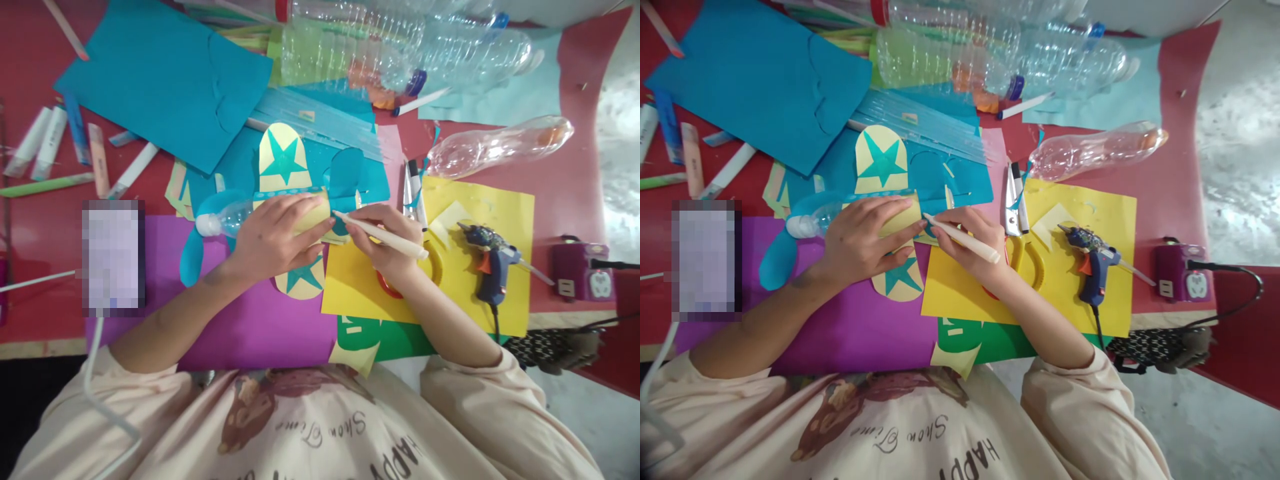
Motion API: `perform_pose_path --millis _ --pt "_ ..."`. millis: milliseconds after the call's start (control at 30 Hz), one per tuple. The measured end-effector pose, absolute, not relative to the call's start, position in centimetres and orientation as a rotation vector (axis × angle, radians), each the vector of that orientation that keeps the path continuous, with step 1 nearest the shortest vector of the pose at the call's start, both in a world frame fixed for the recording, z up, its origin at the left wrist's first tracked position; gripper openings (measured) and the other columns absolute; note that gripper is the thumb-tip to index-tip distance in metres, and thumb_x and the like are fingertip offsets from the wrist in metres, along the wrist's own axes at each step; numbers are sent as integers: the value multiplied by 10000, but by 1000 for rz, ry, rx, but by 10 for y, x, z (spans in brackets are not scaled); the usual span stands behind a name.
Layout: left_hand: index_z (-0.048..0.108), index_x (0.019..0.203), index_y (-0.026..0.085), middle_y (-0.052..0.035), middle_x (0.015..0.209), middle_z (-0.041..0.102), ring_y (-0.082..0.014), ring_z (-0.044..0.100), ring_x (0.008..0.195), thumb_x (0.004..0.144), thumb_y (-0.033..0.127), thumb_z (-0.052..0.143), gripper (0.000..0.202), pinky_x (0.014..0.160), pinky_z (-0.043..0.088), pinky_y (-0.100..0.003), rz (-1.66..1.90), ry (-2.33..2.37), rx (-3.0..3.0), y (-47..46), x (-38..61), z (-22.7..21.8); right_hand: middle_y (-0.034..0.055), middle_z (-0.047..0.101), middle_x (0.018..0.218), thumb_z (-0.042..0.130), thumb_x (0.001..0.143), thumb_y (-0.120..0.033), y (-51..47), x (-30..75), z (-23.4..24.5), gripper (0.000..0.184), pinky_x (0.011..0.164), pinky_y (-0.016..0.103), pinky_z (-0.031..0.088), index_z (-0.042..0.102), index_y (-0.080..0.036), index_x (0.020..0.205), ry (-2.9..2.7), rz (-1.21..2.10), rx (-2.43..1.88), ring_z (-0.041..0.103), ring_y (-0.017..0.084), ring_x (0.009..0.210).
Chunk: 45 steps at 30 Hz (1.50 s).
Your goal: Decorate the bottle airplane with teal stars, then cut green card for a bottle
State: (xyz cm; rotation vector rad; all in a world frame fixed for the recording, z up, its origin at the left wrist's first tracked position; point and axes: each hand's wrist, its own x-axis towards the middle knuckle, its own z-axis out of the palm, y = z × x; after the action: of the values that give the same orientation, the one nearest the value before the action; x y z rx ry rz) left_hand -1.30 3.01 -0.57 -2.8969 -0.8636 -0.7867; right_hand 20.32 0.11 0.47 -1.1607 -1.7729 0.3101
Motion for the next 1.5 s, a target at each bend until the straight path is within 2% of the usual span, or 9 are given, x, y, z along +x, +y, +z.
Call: perform_pose_path --millis 433,833,1000,1200,1500 --pt "602 1280 249 -101 1284 634 -267 561 1249 982 434 477 373 1024 454 -416 -750 -912 -2905 30 -12 -3 12 758 748 619 889 -299 0 204 6 79 583 256 578 657 -240 853 -1789 360 -1195 715 149 644" --pt "588 1297 257 -102 1292 632 -258 573 1235 977 419 494 371 1006 466 -394 -752 -843 -2831 30 -13 -3 -1 719 672 641 849 -278 0 205 3 78 497 254 521 626 -243 781 -1677 305 -1237 642 131 530" --pt "580 1303 273 -90 1308 625 -260 559 1256 983 417 486 364 1034 443 -397 -759 -877 -2900 31 -13 -4 -4 702 643 654 837 -257 1 208 4 91 494 241 495 612 -225 764 -1657 322 -1217 621 120 520" --pt "586 1296 234 -114 1291 625 -268 585 1216 970 381 516 365 1007 458 -390 -822 -782 -2822 32 -13 -4 -20 690 628 649 834 -227 3 211 4 111 479 211 477 594 -220 738 -1651 265 -1202 630 104 527" --pt "566 1318 245 -105 1284 625 -264 582 1210 974 376 513 372 998 460 -396 -813 -798 -2816 31 -12 -5 -25 668 617 635 824 -190 6 212 0 113 458 215 480 577 -222 733 -1642 210 -1176 617 102 508"
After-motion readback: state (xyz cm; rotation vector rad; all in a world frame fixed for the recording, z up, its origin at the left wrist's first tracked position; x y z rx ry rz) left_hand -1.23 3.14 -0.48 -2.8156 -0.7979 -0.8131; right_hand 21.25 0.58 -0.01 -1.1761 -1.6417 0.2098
